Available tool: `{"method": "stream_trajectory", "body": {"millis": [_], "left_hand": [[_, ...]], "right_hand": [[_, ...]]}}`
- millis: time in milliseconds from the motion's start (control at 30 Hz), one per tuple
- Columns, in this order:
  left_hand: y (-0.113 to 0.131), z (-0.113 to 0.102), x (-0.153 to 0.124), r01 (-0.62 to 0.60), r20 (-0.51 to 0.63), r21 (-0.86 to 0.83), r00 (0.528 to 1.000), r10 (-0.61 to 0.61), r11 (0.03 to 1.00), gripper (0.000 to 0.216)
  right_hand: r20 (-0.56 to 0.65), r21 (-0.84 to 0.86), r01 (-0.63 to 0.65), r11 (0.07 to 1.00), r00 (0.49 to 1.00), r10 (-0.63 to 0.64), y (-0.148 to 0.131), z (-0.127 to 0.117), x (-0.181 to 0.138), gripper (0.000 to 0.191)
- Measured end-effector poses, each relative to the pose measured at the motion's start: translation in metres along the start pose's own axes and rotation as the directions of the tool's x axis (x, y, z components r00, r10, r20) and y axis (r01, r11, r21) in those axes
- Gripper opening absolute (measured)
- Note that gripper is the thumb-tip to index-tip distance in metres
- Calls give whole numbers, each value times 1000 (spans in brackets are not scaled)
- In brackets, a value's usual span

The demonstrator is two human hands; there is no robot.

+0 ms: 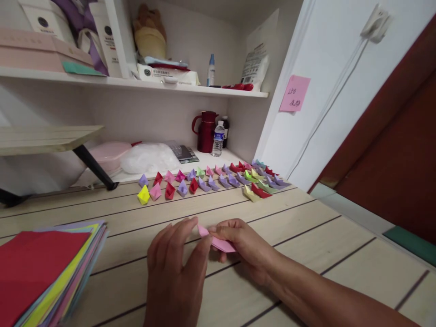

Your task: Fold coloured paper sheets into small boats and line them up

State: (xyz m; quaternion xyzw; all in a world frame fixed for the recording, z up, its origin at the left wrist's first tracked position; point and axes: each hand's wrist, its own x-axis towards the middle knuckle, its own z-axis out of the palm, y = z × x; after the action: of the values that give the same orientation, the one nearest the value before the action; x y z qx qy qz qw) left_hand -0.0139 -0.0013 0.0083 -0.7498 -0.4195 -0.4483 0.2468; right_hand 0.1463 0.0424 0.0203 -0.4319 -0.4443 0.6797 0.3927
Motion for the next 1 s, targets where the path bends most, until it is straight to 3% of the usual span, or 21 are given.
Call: {"method": "stream_trajectory", "body": {"millis": [100,200,267,300,333,367,400,433,467,500,533,667,800,900,1000], "left_hand": [[-1,-1,-2,-97,53,-1,994,97,995,25],[-4,1,-5,-112,81,-25,990,114,993,22],[-5,4,-6,31,69,-112,997,-24,993,19],[-6,6,-7,187,81,-196,981,-174,963,16],[-7,8,-8,396,134,-309,918,-373,865,10],[-8,10,-9,602,220,-415,794,-567,683,3],[-10,12,-10,751,325,-482,632,-704,451,4],[-12,15,-11,827,418,-512,475,-774,231,11],[-14,17,-13,851,479,-521,351,-805,61,16],[-15,20,-15,848,504,-528,277,-818,-38,21],[-15,23,-17,839,508,-537,246,-825,-81,26],[-7,30,-22,776,600,-570,169,-782,-270,37],[7,26,-18,652,759,-552,135,-636,-520,36],[10,23,-14,642,794,-522,124,-596,-562,37],[8,25,-12,672,784,-523,137,-605,-524,50]], "right_hand": [[29,21,-3,1000,1000,2,2,4,-3,30],[31,32,10,999,999,-11,2,6,-4,35],[29,14,33,999,999,-34,0,4,-3,44],[25,-5,50,999,998,-49,-1,3,-2,49],[13,-23,74,997,997,-73,-2,1,-1,54],[-8,-33,105,994,994,-106,-2,-1,0,57],[-34,-38,142,989,989,-143,-3,-3,1,57],[-53,-45,177,983,982,-179,-3,-5,1,54],[-59,-51,209,977,976,-211,-3,-6,2,49],[-36,-65,231,971,972,-233,-2,-6,1,45],[15,-71,246,967,969,-245,-1,-5,1,43],[247,36,241,970,938,-242,7,4,-2,58],[229,32,185,982,955,-188,10,9,-2,37],[144,-74,171,983,977,-159,7,5,0,41],[111,-199,200,959,977,-181,2,-3,3,37]]}}
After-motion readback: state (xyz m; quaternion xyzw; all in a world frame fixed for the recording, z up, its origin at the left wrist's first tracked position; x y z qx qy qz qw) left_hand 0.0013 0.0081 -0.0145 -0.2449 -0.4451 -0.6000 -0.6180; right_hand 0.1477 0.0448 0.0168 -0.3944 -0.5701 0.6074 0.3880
